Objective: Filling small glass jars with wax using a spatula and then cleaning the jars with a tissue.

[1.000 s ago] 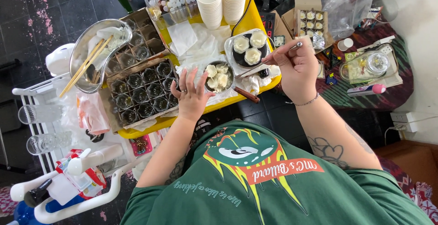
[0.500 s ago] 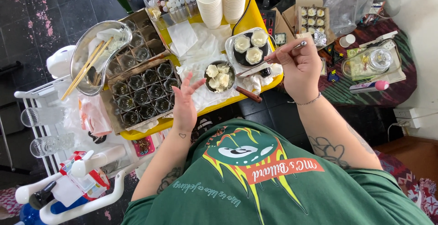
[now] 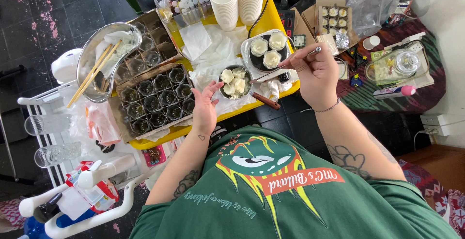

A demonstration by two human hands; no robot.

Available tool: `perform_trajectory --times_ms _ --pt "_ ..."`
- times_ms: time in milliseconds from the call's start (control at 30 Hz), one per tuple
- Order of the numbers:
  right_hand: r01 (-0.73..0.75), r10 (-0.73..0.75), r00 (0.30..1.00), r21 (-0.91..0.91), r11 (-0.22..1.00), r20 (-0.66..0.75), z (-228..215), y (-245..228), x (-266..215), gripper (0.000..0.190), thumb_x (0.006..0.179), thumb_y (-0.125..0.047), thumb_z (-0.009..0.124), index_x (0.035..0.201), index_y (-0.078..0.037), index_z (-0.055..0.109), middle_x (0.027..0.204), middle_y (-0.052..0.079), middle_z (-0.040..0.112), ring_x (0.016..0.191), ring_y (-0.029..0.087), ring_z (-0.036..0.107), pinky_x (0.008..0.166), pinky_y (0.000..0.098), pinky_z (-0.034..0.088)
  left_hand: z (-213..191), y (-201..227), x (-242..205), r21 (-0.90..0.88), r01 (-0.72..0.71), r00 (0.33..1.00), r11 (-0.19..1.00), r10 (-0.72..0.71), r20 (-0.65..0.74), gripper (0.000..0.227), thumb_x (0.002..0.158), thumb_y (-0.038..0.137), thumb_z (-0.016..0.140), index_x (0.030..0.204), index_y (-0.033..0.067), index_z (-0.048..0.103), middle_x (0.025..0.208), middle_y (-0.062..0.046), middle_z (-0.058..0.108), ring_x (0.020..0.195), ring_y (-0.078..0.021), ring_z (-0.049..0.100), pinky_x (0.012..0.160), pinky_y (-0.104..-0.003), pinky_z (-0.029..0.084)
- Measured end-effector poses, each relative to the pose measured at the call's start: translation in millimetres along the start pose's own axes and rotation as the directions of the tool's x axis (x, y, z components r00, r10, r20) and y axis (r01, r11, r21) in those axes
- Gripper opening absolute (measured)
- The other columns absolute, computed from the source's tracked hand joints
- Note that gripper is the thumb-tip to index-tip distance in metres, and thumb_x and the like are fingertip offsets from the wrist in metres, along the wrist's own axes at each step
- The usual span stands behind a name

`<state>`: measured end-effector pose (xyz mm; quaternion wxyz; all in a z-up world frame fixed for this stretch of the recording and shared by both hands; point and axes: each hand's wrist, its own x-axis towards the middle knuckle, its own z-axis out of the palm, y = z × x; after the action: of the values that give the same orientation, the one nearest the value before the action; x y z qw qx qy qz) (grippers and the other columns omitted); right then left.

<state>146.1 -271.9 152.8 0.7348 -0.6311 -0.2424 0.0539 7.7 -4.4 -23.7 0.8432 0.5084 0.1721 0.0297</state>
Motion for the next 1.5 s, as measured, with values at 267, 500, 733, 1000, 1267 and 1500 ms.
perform_trajectory --times_ms 267,500,733,1000,1267,1500 --pt "0.004 -0.004 1.000 -0.005 1.000 -0.003 -3.9 -1.8 1.8 0.010 0.112 0.002 0.057 0.111 -0.003 0.048 0.107 0.012 0.067 0.102 0.021 0.072 0.096 0.0351 0.063 5.1 3.1 -11.9 0.386 -0.109 0.991 0.916 0.128 -0.026 0.089 0.103 0.070 0.009 0.141 0.0124 0.064 0.164 -0.014 0.033 0.142 -0.0259 0.040 0.109 -0.039 0.034" --pt "0.004 -0.003 1.000 -0.045 0.999 0.010 -2.3 -1.3 4.8 0.011 0.111 0.002 0.058 0.111 -0.004 0.048 0.106 0.011 0.068 0.102 0.021 0.073 0.093 0.0313 0.061 0.2 -5.7 -12.1 0.380 -0.084 0.990 0.921 0.120 -0.073 0.085 0.103 0.068 0.010 0.142 0.0137 0.063 0.161 -0.013 0.038 0.127 -0.0259 0.055 0.102 -0.035 0.043" --pt "-0.007 0.008 1.000 -0.011 1.000 0.020 -0.6 1.3 5.6 0.011 0.112 0.002 0.058 0.111 -0.004 0.049 0.105 0.011 0.068 0.102 0.021 0.073 0.092 0.0301 0.060 -0.2 -6.7 -14.1 0.321 -0.061 0.991 0.945 0.096 -0.094 0.081 0.104 0.067 0.013 0.145 0.0130 0.058 0.161 -0.013 0.037 0.127 -0.0260 0.054 0.103 -0.036 0.044" --pt "0.007 -0.007 1.000 -0.038 0.999 0.010 -1.0 -3.8 7.4 0.010 0.112 0.001 0.058 0.111 -0.003 0.049 0.104 0.011 0.068 0.101 0.021 0.073 0.090 0.0304 0.060 15.5 3.1 -26.0 0.598 -0.104 0.977 0.795 0.194 -0.089 0.070 0.109 0.058 0.020 0.149 0.0127 0.054 0.141 -0.010 0.058 0.118 -0.0196 0.060 0.099 -0.030 0.048" --pt "0.022 -0.022 1.000 -0.048 0.999 0.001 -5.5 -4.2 4.7 0.011 0.112 0.001 0.058 0.112 -0.003 0.047 0.106 0.012 0.067 0.102 0.022 0.073 0.093 0.0330 0.062 23.4 13.6 -29.7 0.594 0.069 0.971 0.801 0.083 -0.225 0.074 0.107 0.057 0.023 0.144 0.0042 0.059 0.129 -0.013 0.070 0.107 -0.0200 0.067 0.092 -0.029 0.051" --pt "0.071 -0.068 0.993 0.032 0.997 -0.102 -3.9 -7.3 4.6 0.012 0.112 0.002 0.058 0.112 -0.004 0.047 0.107 0.011 0.066 0.101 0.024 0.073 0.091 0.0382 0.066 18.9 18.5 -31.3 0.459 -0.028 0.974 0.888 0.128 -0.187 0.079 0.105 0.061 0.027 0.152 0.0000 0.044 0.149 -0.018 0.055 0.125 -0.0288 0.062 0.104 -0.039 0.050"
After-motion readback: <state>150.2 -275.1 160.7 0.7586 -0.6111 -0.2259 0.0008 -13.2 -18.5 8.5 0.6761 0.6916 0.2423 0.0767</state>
